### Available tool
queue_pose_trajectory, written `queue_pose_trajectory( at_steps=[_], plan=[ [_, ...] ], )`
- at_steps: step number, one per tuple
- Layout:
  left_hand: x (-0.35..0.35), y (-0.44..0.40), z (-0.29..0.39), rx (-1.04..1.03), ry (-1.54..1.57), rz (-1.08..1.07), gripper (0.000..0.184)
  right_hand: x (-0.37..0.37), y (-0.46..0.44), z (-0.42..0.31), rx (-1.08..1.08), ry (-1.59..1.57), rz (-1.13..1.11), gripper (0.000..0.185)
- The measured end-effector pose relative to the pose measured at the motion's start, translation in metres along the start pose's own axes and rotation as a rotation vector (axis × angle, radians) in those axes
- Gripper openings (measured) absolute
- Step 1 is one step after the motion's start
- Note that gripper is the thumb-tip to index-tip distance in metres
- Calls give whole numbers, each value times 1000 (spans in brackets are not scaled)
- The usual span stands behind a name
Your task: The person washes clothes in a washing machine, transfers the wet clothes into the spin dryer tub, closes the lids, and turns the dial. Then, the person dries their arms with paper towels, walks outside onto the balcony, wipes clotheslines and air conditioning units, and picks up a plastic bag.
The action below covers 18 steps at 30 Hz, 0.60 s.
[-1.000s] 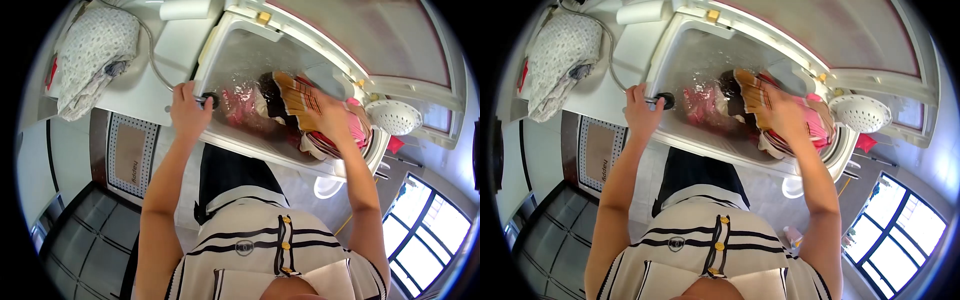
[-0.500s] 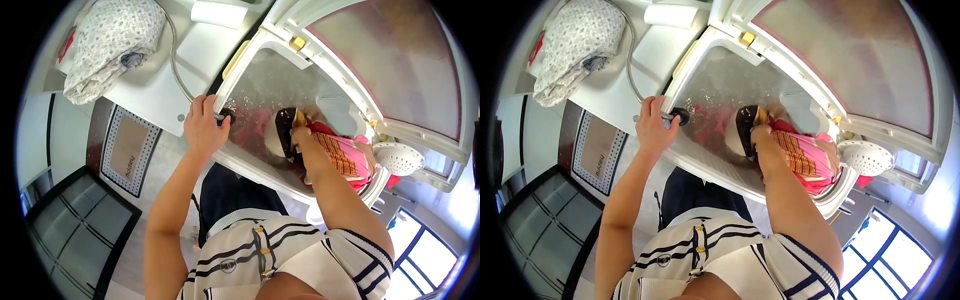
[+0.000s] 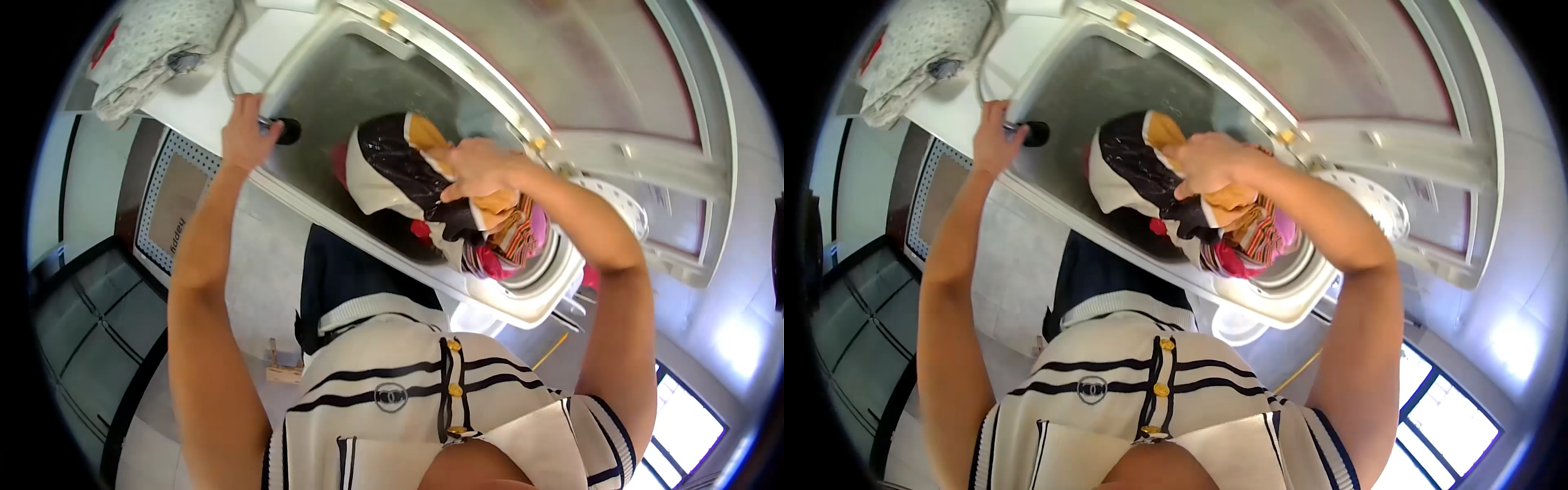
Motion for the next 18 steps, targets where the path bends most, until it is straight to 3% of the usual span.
queue_pose_trajectory(
  at_steps=[6, 8, 11, 18],
  plan=[
    [-8, -3, -1, -77, -90, 23, 51, -6, 156, 35, -148, -61, 48, 72],
    [-10, -1, -3, -27, -104, -2, 51, -46, 191, 51, -155, -107, 262, 74],
    [-12, -2, -1, -42, -102, -1, 51, -96, 209, 56, -197, -125, 560, 77],
    [-11, 0, -4, -109, -58, 9, 52, -217, 192, 71, -319, -74, 909, 79]
  ],
)
Point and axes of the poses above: each hand's wrist, its own y-axis away from the middle knuckle, its own x-axis out of the back of the hand, z = x × y, the point moved 6 cm from there along -y, towards the middle knuckle, and after that the axes turned 15 degrees about y, right-handed, at the moved point
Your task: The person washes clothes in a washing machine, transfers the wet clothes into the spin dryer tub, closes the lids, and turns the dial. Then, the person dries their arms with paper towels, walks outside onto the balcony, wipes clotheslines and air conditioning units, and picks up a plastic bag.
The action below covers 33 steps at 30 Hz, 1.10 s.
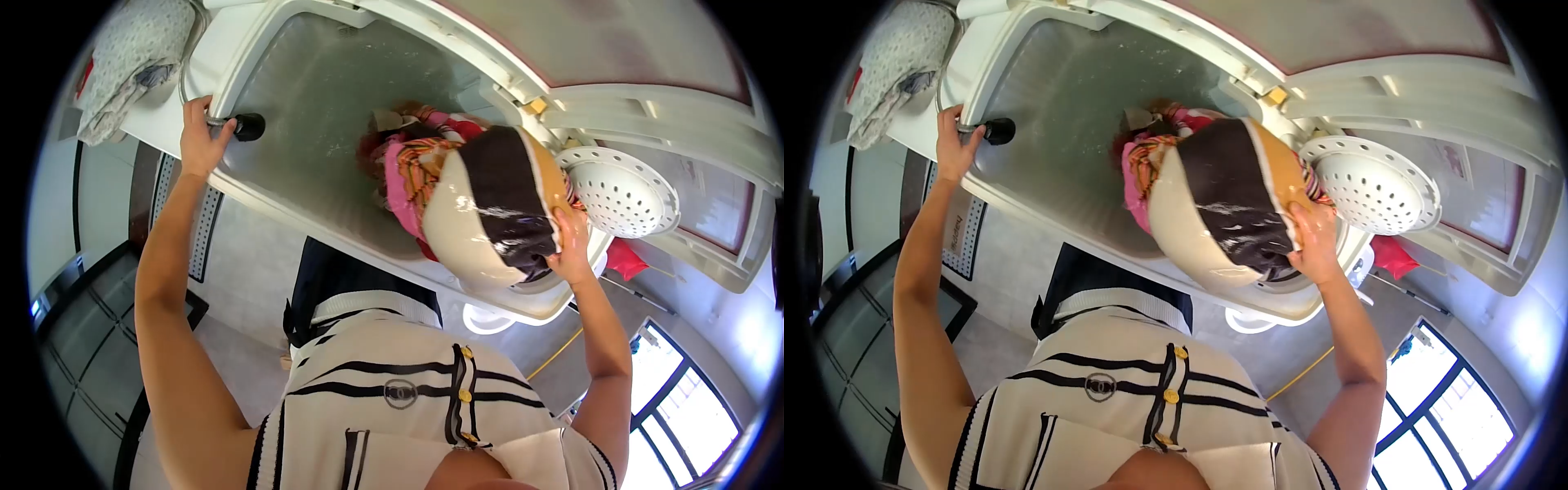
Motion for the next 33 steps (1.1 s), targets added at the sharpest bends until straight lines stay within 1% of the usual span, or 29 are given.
queue_pose_trajectory(
  at_steps=[1, 2, 4, 5, 6, 8, 9, 12, 13, 16, 17, 20, 21, 22, 24, 25, 27, 28, 29, 31, 32, 33],
  plan=[
    [0, 1, -1, 8, 4, 1, 52, -12, 10, 6, -18, -2, 60, 81],
    [1, -1, -1, 14, 4, 10, 51, -27, 21, 13, -71, -50, 36, 79],
    [3, 3, 0, 35, 8, 8, 52, -45, 29, 21, -117, -110, 138, 78],
    [4, 2, -1, 38, 11, 14, 52, -45, 28, 21, -149, -70, 120, 78],
    [4, 1, 0, 39, 15, 22, 53, -70, 46, 40, -301, -193, 74, 74],
    [7, 1, 5, 40, -7, 30, 54, -81, 50, 53, -333, -178, 7, 67],
    [7, 1, 2, 53, -3, 22, 56, -80, 53, 49, -357, -170, -43, 63],
    [12, 2, 7, 92, 74, 23, 56, -27, 14, 6, -403, 16, -116, 63],
    [12, 2, 5, 65, 77, 26, 59, -23, 18, 4, -395, 87, -154, 71],
    [13, 2, 6, 95, 79, -7, 59, 21, -7, -33, -275, 278, -215, 82],
    [14, 2, 4, 85, 78, -5, 60, 30, -16, -41, -340, 145, -248, 90],
    [13, 1, 0, 59, 83, -12, 60, 44, -28, -50, -416, 75, -349, 90],
    [12, 1, -2, 58, 89, -17, 61, 50, -33, -53, -457, 102, -386, 89],
    [12, 0, -3, 56, 93, -18, 62, 55, -41, -50, -494, 170, -466, 81],
    [11, -1, -3, 88, 95, -43, 62, 72, -64, -55, -539, 468, -609, 66],
    [11, -2, -4, 106, 93, -51, 62, 88, -105, -79, -477, 665, -599, 53],
    [11, -2, -6, 120, 115, -62, 62, 94, -185, -118, -424, 591, -397, 46],
    [11, -2, -6, 127, 125, -67, 62, 75, -220, -138, -366, 523, -275, 44],
    [11, -3, -5, 129, 129, -69, 62, 47, -254, -159, -243, 483, -257, 44],
    [14, -3, -5, 132, 130, -67, 62, -47, -304, -189, -326, 349, -641, 49],
    [14, -3, -6, 125, 139, -63, 62, -94, -319, -203, -287, 305, -810, 65],
    [13, -2, -8, 116, 148, -55, 62, -141, -321, -209, -304, 392, -916, 76]
  ],
)
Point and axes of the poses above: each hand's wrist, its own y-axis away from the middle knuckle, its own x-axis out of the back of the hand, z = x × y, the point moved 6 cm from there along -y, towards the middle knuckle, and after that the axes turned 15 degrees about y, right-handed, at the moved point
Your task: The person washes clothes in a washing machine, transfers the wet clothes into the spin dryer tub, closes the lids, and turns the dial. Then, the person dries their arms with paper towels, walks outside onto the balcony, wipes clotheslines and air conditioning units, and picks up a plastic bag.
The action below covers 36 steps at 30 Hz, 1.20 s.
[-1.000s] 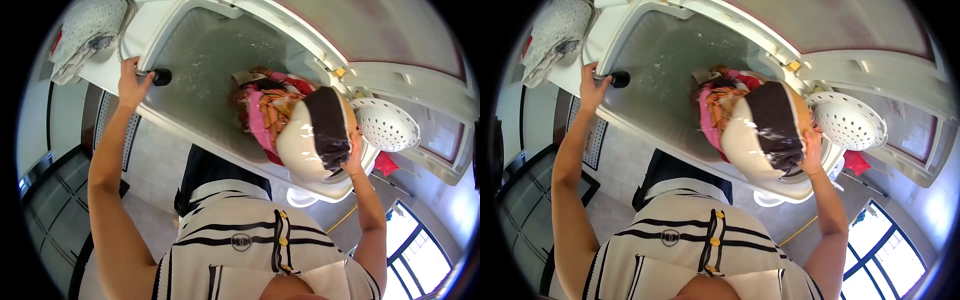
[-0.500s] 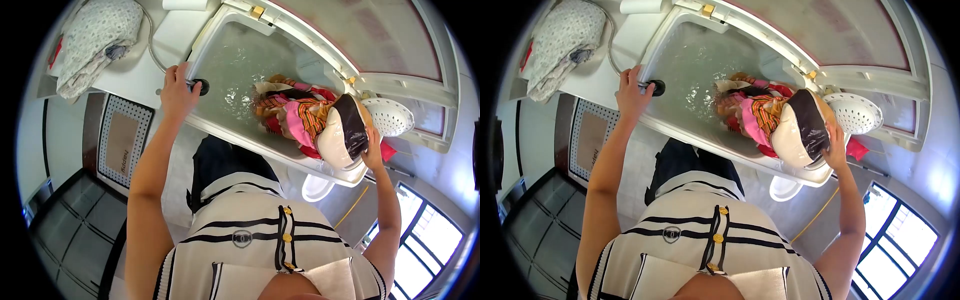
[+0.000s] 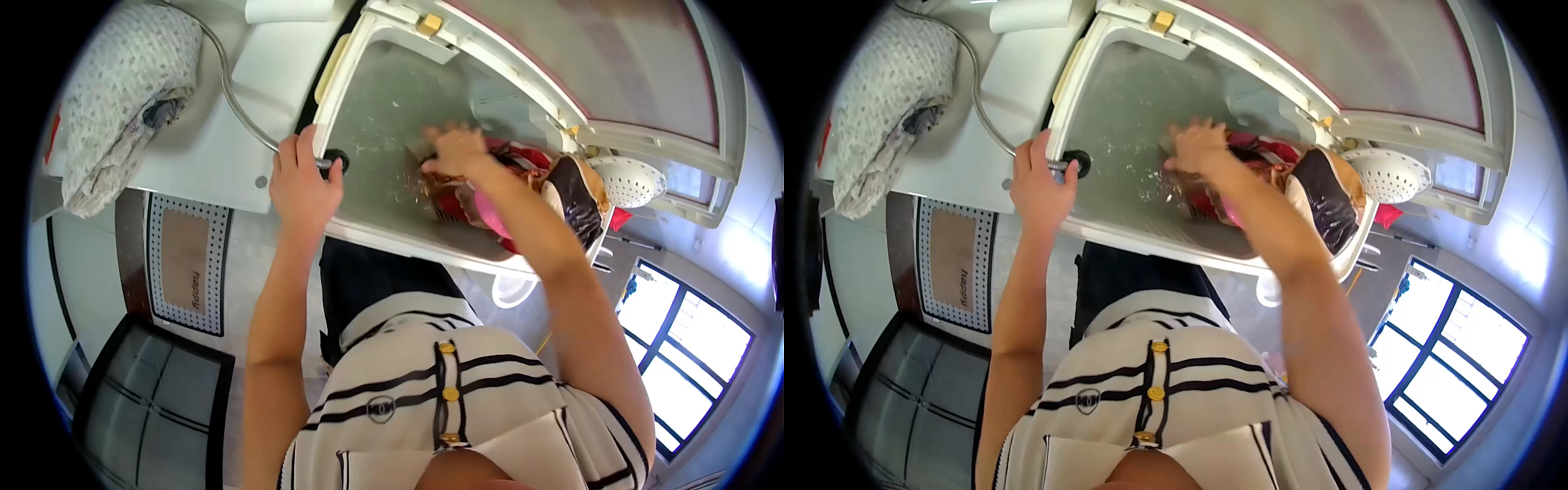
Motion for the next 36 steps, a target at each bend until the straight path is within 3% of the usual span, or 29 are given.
queue_pose_trajectory(
  at_steps=[4, 8, 13, 16, 20, 25, 27, 30, 31, 34, 36],
  plan=[
    [1, -4, -1, 8, 19, 4, 63, -75, -47, -19, -76, 394, -282, 106],
    [-2, -4, -1, 1, 21, 16, 63, -146, -52, -5, -42, 390, -328, 90],
    [0, -3, 6, -58, -2, 44, 64, -185, -50, -26, 340, 380, -583, 72],
    [0, -2, 9, -47, 14, 40, 64, -116, -3, -26, 497, 339, -334, 50],
    [-2, 1, 14, -66, 15, 38, 62, -55, 47, 9, 597, 138, -71, 52],
    [-6, 2, 23, -73, 3, 12, 60, -13, 113, 92, 516, 6, 82, 55],
    [-10, 1, 17, -135, 8, 12, 60, -22, 130, 137, 455, -72, 242, 55],
    [-15, 3, 17, -154, 27, 5, 60, -50, 172, 212, 300, -209, 310, 54],
    [-17, 3, 18, -148, -1, -2, 60, -68, 183, 236, 250, -250, 337, 54],
    [-19, 2, 16, -130, -73, -13, 60, -166, 203, 278, 189, -385, 754, 59],
    [-21, 0, 13, -142, -123, -24, 60, -216, 200, 279, 91, -461, 765, 66]
  ],
)
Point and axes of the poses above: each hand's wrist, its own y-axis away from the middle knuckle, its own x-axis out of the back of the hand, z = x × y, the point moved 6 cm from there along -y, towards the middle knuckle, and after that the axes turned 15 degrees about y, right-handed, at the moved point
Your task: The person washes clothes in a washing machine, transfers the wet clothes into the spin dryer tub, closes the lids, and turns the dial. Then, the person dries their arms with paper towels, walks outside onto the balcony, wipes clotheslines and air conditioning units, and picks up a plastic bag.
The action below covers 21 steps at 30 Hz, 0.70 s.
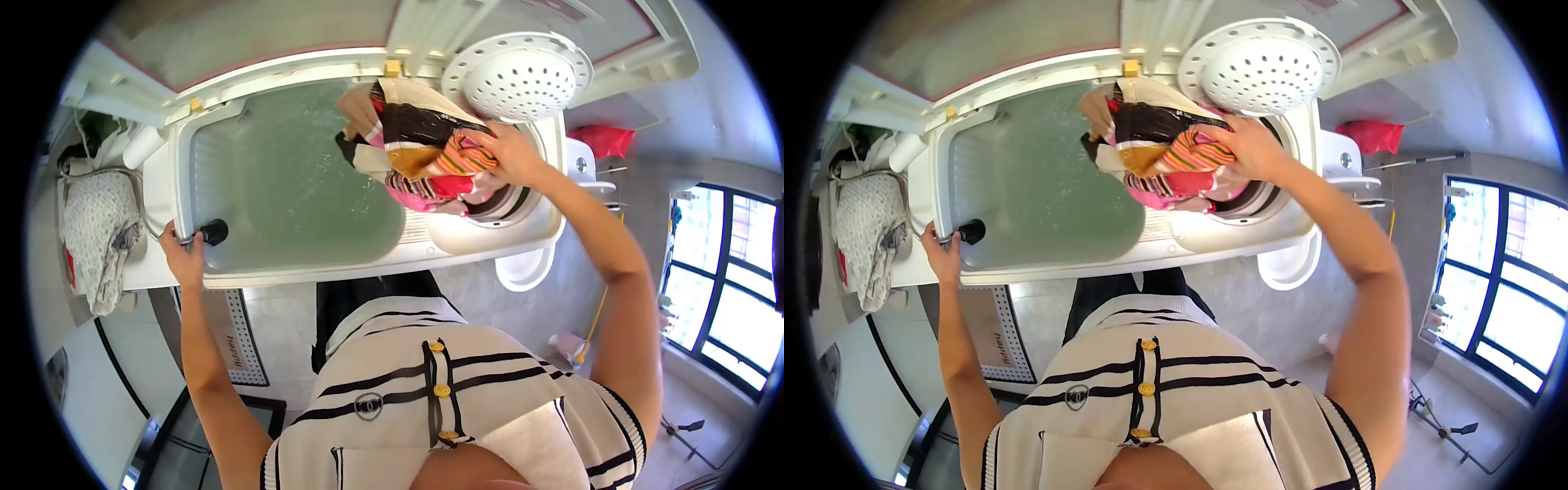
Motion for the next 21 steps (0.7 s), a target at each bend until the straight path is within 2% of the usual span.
queue_pose_trajectory(
  at_steps=[3, 8, 11, 12, 13, 15, 16, 17, 18, 20, 21],
  plan=[
    [-1, 0, -1, 9, -26, -23, 60, -56, 21, 21, -180, -144, 58, 70],
    [-3, 1, -4, 9, -23, -16, 62, -71, 29, 18, -272, 4, 187, 72],
    [-2, 1, -1, 28, -23, 0, 63, -28, 36, -7, -401, 104, -97, 66],
    [-1, 0, 0, 20, -22, 8, 63, -16, 34, -16, -283, 145, 118, 58],
    [-1, 2, 0, 16, -25, 9, 63, 20, 17, -41, -275, 144, 249, 48],
    [-2, 3, -6, 12, 26, 31, 62, 49, -28, -88, -187, 168, 350, 62],
    [-1, 3, -4, 26, 64, 36, 62, 39, -55, -105, -108, 243, 316, 68],
    [4, 6, 0, -45, -17, 71, 62, 3, -100, -123, -86, 487, 149, 78],
    [5, 6, 4, -42, -32, 85, 61, -15, -120, -124, -122, 609, 14, 70],
    [6, 5, 5, -26, -49, 81, 61, -32, -145, -123, -167, 706, -186, 67],
    [5, 4, 3, -28, -65, 79, 61, -38, -149, -122, -176, 679, -259, 72]
  ],
)
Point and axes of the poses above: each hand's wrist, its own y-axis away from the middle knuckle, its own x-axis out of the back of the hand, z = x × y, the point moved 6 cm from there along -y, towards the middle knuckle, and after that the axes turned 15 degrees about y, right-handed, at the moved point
